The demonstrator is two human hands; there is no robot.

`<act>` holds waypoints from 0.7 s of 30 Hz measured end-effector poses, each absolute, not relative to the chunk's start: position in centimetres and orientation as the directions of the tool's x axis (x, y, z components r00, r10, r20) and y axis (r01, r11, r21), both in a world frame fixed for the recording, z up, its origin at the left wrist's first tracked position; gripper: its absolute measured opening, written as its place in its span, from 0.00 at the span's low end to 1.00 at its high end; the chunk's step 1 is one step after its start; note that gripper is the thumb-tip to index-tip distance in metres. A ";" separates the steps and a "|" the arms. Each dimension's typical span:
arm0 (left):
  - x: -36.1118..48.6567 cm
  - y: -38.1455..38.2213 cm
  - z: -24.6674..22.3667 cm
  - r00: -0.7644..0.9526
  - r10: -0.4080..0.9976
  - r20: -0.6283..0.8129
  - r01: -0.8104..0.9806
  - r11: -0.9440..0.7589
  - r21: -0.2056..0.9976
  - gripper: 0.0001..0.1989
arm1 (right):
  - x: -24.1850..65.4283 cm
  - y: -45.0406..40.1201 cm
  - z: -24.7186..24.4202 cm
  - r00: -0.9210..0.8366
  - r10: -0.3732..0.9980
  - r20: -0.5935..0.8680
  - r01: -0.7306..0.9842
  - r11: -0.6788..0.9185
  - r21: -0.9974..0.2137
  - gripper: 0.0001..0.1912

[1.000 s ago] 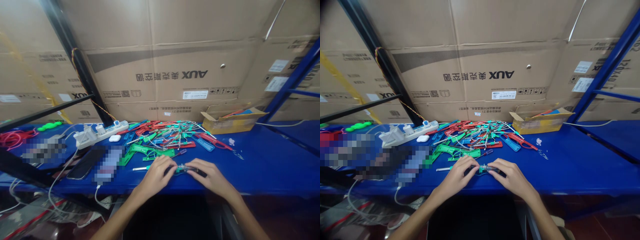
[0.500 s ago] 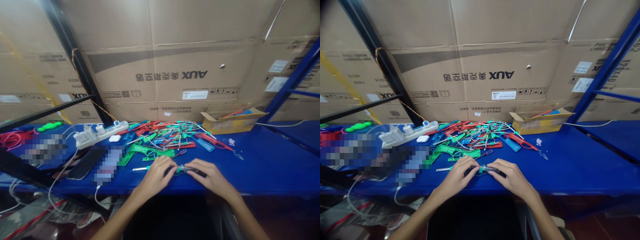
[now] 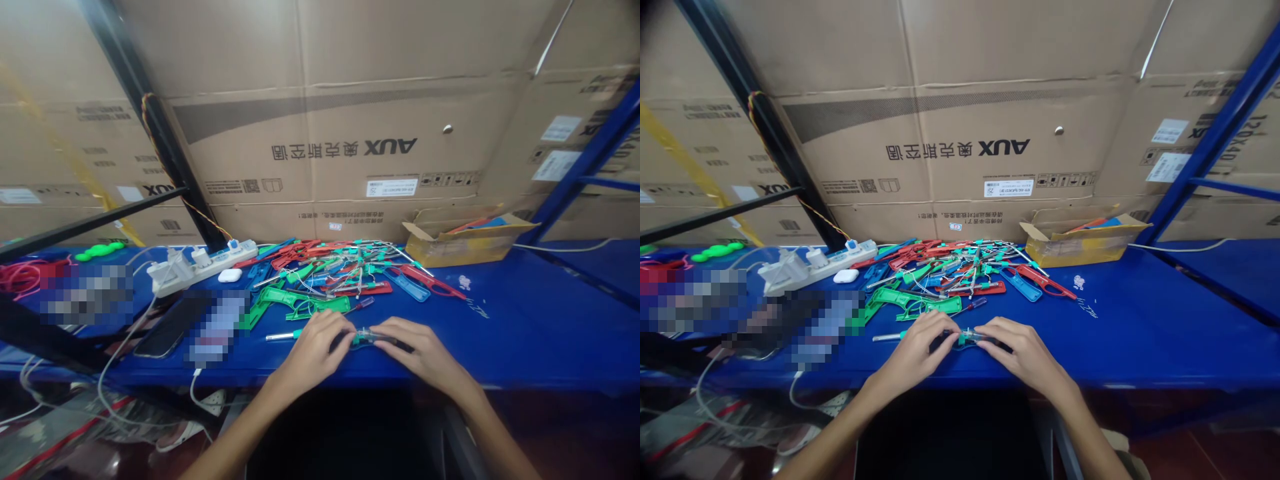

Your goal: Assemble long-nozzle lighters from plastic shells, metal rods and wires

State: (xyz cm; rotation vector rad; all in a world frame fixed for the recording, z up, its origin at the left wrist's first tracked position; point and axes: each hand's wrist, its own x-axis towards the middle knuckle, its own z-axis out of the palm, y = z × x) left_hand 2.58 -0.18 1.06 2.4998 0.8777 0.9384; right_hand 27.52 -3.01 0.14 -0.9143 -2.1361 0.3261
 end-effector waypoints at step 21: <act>2.6 -0.2 1.1 0.586 0.621 0.521 0.403 -0.781 0.477 0.06 | 27.5 -3.0 0.4 -0.447 0.680 0.581 0.490 0.730 -0.477 0.13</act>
